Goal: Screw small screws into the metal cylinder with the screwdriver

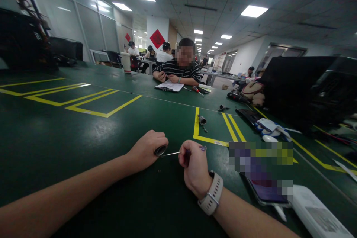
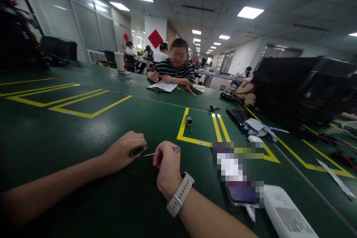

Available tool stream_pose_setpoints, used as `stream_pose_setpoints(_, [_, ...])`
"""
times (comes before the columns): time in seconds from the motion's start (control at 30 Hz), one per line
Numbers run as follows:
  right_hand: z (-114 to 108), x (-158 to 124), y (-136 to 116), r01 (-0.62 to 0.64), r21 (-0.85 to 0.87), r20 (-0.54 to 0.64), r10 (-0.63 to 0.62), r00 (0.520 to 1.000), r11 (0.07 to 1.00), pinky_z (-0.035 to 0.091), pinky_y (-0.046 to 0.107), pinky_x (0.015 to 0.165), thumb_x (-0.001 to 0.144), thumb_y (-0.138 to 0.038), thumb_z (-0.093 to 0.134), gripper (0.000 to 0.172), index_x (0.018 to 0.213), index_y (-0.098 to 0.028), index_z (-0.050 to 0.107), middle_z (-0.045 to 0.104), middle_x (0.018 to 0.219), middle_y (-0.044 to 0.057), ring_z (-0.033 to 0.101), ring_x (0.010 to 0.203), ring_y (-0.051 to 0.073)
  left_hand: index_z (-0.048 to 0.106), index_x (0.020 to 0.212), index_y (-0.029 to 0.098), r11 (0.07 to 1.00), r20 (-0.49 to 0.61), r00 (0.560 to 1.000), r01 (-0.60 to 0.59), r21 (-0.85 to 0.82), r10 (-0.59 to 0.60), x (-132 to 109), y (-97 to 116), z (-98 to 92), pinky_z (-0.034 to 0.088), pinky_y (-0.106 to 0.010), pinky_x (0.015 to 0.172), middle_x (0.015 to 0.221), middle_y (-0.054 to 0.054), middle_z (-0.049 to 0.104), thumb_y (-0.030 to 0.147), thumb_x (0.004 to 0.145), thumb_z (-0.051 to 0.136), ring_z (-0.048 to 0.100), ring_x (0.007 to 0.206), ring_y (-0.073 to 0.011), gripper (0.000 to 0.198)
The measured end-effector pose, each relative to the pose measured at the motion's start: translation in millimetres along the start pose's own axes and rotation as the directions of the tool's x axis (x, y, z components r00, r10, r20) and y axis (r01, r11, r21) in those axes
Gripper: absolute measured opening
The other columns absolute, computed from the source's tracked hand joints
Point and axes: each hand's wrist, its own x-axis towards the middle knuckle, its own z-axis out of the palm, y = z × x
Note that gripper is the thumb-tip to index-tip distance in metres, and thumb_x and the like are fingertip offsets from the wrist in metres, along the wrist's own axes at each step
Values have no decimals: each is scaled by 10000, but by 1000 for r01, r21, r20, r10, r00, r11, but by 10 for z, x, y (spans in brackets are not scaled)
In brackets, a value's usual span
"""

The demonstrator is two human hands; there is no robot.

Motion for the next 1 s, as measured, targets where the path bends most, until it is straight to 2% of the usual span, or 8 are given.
stream_pose_setpoints(0.27, [-4,9,15,8,4,1,-8,1000,1000,181,189,362,618,-185,455,215,406,-173,419,338,347,-69,287,347,64,498,664,165,997,-58,996,64,-50,-67,-3,-8,29,333,-266,617,670,10,533,118,750,476,496,629,-140,101])
stream_pose_setpoints(0.47, [-15,24,28,-9,8,-4,9,1000,1000,191,183,358,615,-184,455,203,415,-170,430,348,348,-69,296,345,64,468,633,169,959,-149,968,167,-229,-204,10,-24,36,347,-230,544,606,34,479,240,743,532,458,569,-117,144])
stream_pose_setpoints(0.83, [-23,12,16,-13,66,-22,14,1000,998,174,183,359,623,-183,454,194,430,-170,434,360,354,-64,291,359,66,470,618,160,901,-53,977,168,-400,-206,7,-13,27,352,-201,495,582,49,471,243,724,567,445,521,-86,166])
stream_pose_setpoints(1.0, [-32,29,34,14,93,-32,-11,999,996,157,197,356,628,-197,451,204,426,-174,437,354,349,-62,287,363,75,476,612,156,895,-34,978,174,-411,-206,9,-26,36,348,-199,493,581,49,466,246,712,579,441,527,-86,170])
